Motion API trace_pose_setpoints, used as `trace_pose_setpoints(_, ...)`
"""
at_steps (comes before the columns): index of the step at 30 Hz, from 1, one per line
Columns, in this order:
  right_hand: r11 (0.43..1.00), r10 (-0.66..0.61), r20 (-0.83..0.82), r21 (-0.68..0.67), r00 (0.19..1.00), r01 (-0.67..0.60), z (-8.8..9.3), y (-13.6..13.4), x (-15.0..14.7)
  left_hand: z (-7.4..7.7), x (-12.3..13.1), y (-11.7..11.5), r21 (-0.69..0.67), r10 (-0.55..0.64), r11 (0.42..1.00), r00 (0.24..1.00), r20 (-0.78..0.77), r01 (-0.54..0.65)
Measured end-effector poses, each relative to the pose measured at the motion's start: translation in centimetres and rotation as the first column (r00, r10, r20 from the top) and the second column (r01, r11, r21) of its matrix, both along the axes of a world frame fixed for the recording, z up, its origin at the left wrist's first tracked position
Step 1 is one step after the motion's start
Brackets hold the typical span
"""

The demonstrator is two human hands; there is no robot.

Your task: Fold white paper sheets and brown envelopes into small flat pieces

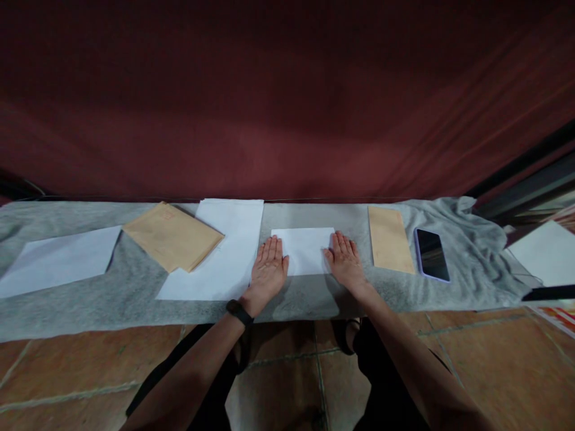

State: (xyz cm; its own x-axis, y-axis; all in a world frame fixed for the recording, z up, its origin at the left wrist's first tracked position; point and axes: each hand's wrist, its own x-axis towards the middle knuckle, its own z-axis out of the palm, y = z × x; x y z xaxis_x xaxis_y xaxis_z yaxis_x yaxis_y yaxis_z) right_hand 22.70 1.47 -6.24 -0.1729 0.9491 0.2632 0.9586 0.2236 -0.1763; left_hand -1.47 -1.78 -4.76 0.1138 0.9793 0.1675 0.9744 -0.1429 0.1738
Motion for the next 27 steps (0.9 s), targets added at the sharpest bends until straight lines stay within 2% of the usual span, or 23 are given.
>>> trace_pose_setpoints(4, 0.999, -0.034, -0.045, -0.020, 0.998, 0.033, 0.6, 0.4, -0.3, 0.7, 1.0, 0.3, 0.006, -0.012, 1.000, 1.000, 0.023, 0.012)
trace_pose_setpoints(9, 0.982, 0.149, -0.155, -0.093, 0.977, -0.165, 1.0, 0.0, -3.6, 0.6, 3.8, 0.9, 0.024, -0.185, 0.983, 0.980, 0.070, 0.184)
trace_pose_setpoints(12, 0.965, 0.215, -0.161, -0.118, 0.963, -0.235, 0.9, -0.1, -5.2, 0.3, 5.0, 1.6, -0.005, -0.215, 0.976, 0.975, 0.053, 0.216)
trace_pose_setpoints(17, 0.973, 0.188, -0.118, -0.109, 0.975, -0.201, 0.5, 0.6, -5.3, 0.3, 5.3, 3.1, -0.052, -0.177, 0.983, 0.984, 0.011, 0.177)
trace_pose_setpoints(27, 0.993, 0.119, -0.007, -0.004, 0.993, -0.119, -0.1, 1.0, -3.2, -0.1, 2.7, 3.9, -0.044, -0.029, 0.999, 0.998, -0.048, 0.027)
